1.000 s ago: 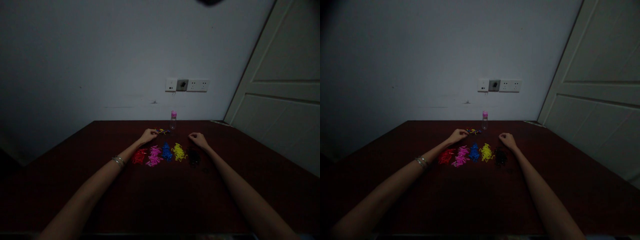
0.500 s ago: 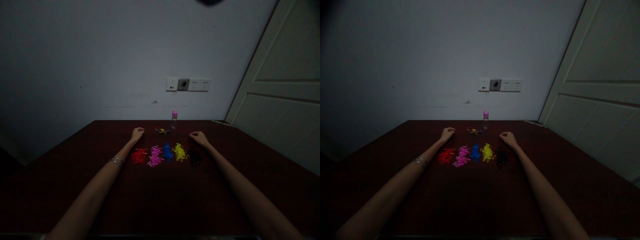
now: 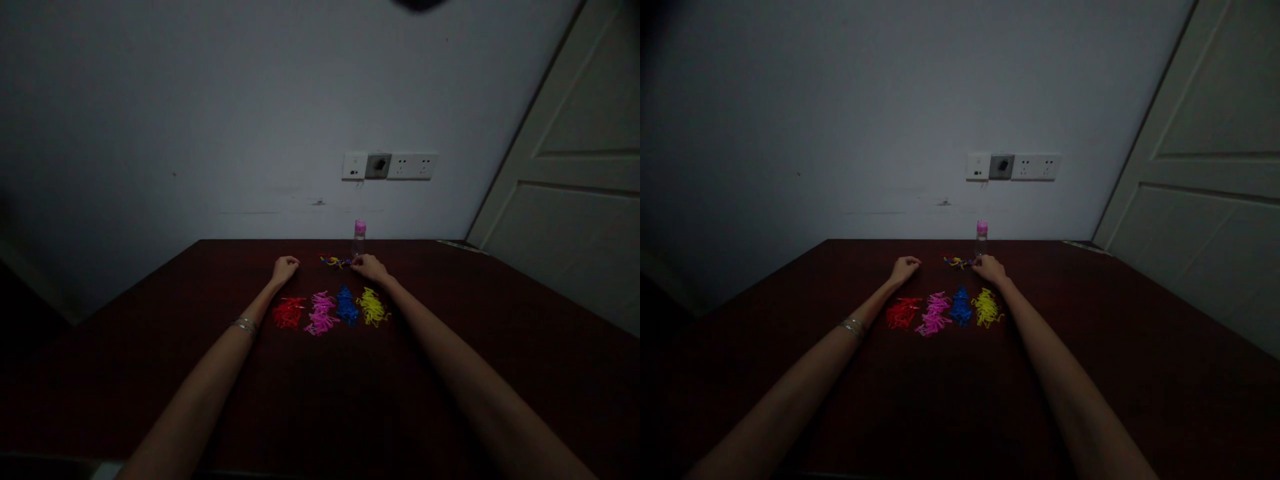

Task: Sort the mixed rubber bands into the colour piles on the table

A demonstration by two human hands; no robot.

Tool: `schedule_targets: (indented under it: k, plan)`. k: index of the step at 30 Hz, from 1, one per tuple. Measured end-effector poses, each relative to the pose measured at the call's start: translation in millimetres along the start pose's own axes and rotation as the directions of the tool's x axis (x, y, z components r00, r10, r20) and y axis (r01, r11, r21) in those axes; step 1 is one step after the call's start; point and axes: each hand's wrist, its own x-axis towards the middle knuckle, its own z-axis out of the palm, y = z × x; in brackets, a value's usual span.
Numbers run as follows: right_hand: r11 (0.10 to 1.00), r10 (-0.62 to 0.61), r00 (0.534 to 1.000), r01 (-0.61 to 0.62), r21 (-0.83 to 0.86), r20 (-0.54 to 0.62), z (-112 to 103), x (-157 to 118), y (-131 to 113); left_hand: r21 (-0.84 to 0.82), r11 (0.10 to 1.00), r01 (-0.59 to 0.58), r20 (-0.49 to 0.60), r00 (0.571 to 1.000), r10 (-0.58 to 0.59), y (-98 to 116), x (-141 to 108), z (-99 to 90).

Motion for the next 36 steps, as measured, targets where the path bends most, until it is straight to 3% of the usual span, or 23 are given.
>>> schedule_targets:
  k: [11,19,25,30,32,36]
  plan:
    - [0.998,0.012,0.999,-0.014,-0.067,-0.031,-0.3,0.5,-8.5,0.031,0.999,-0.043,0.003,0.999,0.043,-4.5,1.4,0.8]
    - [0.965,-0.179,0.984,0.176,0.192,-0.004,-33.1,-19.6,34.7,0.007,0.999,-0.050,0.006,0.999,0.050,-4.9,2.2,1.8]
    - [0.935,-0.186,0.951,0.096,0.341,0.245,-71.2,-57.9,75.4,0.044,0.997,-0.057,0.019,0.998,0.056,-1.2,-0.1,0.6]
    - [0.933,-0.189,0.911,0.050,0.357,0.366,-84.5,-77.3,83.2,0.050,0.998,-0.043,0.033,0.999,0.041,0.7,-1.1,-0.6]
    - [0.929,-0.192,0.912,0.050,0.367,0.362,-83.7,-78.5,82.7,0.055,0.998,-0.034,0.035,0.999,0.032,0.6,-0.8,-0.6]
    - [0.922,-0.079,0.970,-0.016,0.386,0.231,-73.2,-74.7,85.1,0.057,0.998,-0.041,0.034,0.999,0.040,1.0,-0.3,-0.5]
